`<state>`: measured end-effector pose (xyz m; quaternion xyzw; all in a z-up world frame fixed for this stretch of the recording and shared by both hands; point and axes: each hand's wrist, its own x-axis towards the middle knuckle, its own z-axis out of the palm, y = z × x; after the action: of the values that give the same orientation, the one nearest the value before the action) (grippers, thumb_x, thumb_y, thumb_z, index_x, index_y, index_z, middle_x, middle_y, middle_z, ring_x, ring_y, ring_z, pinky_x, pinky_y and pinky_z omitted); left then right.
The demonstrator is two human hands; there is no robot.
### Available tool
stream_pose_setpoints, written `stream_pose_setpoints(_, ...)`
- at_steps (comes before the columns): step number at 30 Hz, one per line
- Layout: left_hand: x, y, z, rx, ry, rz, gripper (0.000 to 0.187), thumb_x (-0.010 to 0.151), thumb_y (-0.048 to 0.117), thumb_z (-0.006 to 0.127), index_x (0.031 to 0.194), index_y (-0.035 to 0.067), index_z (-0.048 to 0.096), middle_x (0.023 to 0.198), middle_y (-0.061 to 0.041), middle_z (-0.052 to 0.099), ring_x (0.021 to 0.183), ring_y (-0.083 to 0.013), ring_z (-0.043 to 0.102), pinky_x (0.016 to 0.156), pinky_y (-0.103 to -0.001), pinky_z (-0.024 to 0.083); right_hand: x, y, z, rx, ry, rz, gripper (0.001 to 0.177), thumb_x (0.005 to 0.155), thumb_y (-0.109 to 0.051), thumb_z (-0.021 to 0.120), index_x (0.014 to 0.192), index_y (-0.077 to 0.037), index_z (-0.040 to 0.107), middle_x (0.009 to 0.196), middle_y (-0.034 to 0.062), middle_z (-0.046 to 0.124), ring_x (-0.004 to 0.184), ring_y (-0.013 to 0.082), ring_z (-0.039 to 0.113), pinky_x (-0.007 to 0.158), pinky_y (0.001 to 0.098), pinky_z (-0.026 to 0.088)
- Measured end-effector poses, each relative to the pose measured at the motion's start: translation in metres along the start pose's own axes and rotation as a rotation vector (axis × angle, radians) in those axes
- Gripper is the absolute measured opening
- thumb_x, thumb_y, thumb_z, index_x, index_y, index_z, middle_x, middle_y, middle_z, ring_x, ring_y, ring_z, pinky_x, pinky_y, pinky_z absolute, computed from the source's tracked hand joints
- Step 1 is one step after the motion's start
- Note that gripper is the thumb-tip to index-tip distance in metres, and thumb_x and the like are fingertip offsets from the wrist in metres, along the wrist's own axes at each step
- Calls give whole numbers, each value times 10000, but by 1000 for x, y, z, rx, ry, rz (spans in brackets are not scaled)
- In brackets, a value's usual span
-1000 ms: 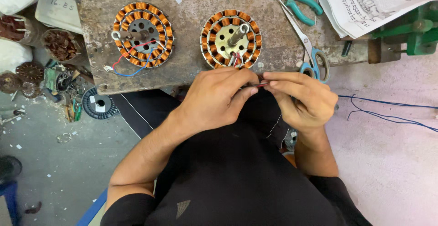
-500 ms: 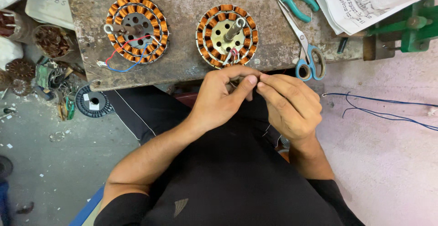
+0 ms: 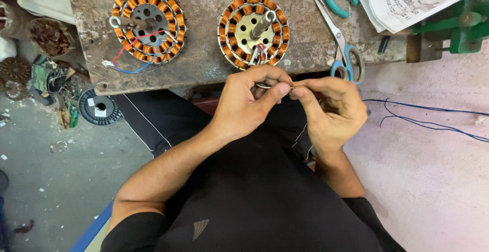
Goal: The person uses a soldering iron and pliers to solder wires to two circular copper-wound stator components on a workbench. They then strip and twist additional wires and connect them to the stator terminals.
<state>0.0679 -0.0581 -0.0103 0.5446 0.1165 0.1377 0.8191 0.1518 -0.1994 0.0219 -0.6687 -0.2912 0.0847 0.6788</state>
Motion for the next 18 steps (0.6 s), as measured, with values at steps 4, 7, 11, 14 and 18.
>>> stream_pose_setpoints(4,-2,3,0,70,-2,51,124,1019,74,669,1104,-12,698,997,-22,690,807,-48,629,685,-200,532,-4,3,-4,-467,-51,-257,169,934,101,811,1057,60,703,1021,145,741,848,146,704,645,220,504)
stream_pose_setpoints(7,-1,5,-1,96,0,51,103,1008,73,674,1081,6,702,1003,-21,676,804,-62,627,669,-220,521,-6,12,-10,-576,-113,-392,148,989,52,787,1096,51,684,1036,142,695,894,183,686,771,283,552)
stream_pose_setpoints(11,0,8,-8,416,-5,203,89,973,70,721,1054,35,719,953,-38,711,874,-134,646,733,-282,529,-6,33,-20,-13,-211,204,148,1087,-112,680,1080,35,669,921,107,678,784,182,627,701,293,506)
stream_pose_setpoints(14,0,7,-9,445,-4,265,64,977,72,722,1039,57,717,958,-38,720,917,-164,664,819,-311,540,-6,40,-25,347,-255,505,215,1077,-179,653,1073,35,669,896,106,684,737,183,624,656,299,505)
stream_pose_setpoints(18,-2,7,-10,415,14,263,64,985,74,712,1046,53,707,977,-44,717,934,-172,674,824,-303,548,-5,30,-22,479,-308,564,257,1036,-214,653,1088,37,666,927,129,703,750,201,671,654,312,540)
